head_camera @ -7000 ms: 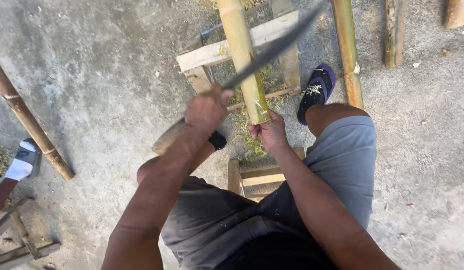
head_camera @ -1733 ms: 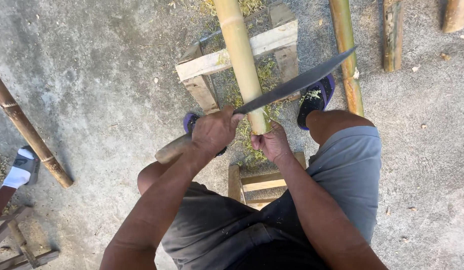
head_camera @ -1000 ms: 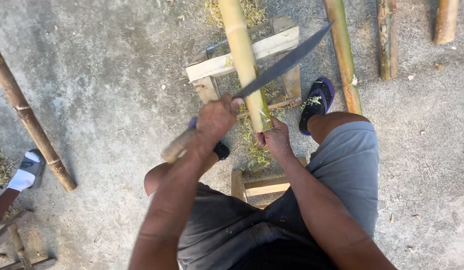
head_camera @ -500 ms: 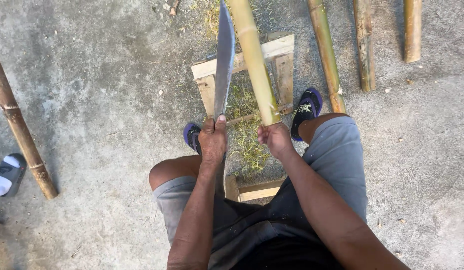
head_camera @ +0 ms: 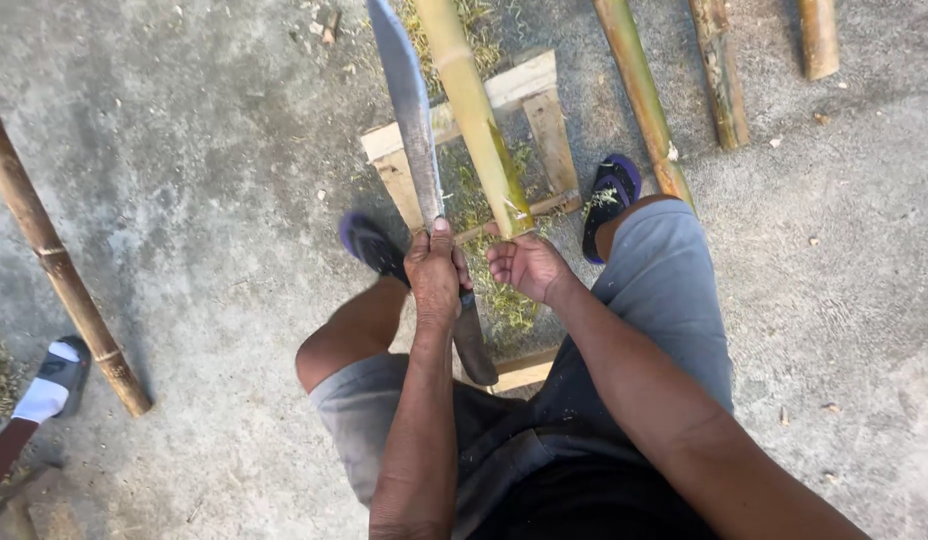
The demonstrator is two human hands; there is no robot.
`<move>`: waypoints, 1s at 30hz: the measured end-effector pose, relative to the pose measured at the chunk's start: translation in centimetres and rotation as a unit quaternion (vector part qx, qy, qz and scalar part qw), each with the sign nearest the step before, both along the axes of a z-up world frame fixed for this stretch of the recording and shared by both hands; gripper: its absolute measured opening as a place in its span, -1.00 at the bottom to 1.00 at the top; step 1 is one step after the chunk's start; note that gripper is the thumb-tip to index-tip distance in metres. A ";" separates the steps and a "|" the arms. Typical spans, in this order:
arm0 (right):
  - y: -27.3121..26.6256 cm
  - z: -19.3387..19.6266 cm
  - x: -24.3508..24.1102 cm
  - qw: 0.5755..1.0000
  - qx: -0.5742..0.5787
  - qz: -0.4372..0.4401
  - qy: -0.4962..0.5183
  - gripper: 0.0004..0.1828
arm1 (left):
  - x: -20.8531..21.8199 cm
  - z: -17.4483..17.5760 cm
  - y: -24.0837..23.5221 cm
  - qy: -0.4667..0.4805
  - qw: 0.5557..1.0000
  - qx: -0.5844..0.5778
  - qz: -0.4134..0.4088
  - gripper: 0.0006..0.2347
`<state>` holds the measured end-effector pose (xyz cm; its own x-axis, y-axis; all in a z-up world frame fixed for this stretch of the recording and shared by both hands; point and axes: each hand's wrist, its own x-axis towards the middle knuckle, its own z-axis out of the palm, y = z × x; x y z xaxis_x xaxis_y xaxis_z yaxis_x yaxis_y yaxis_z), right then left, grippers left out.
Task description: Smoothing and carving a bamboo pole using a machete.
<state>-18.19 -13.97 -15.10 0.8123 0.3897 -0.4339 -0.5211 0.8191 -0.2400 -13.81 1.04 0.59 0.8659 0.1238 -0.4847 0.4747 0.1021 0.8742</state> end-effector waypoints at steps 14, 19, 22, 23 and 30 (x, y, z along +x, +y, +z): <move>-0.9 -0.9 -0.5 0.990 -0.138 -0.020 0.000 -0.67 | -0.7 -3.9 0.0 0.064 0.994 0.066 -0.054 -0.72; -0.6 0.8 0.7 0.956 -0.279 -0.085 -0.018 -0.70 | 1.5 -4.2 -1.0 0.043 0.985 0.113 -0.122 -0.74; -1.2 1.4 1.6 0.936 -0.344 -0.071 -0.022 -0.77 | 4.1 -4.8 -1.2 0.088 0.974 0.124 -0.168 -0.74; -1.5 1.5 1.4 0.964 -0.252 -0.079 0.014 -0.78 | 4.9 -4.8 -1.2 0.026 0.940 0.251 -0.231 -0.69; -2.3 3.4 1.5 0.996 -0.033 -0.073 0.022 -0.56 | 9.9 -3.0 -2.1 -0.146 0.773 0.515 -0.341 -0.52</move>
<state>-16.73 -16.26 -11.67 0.8382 0.2370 -0.4912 -0.4080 0.8702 -0.2763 -3.89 -1.10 -2.37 0.9537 -0.2194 -0.2055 -0.1214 -0.9064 0.4045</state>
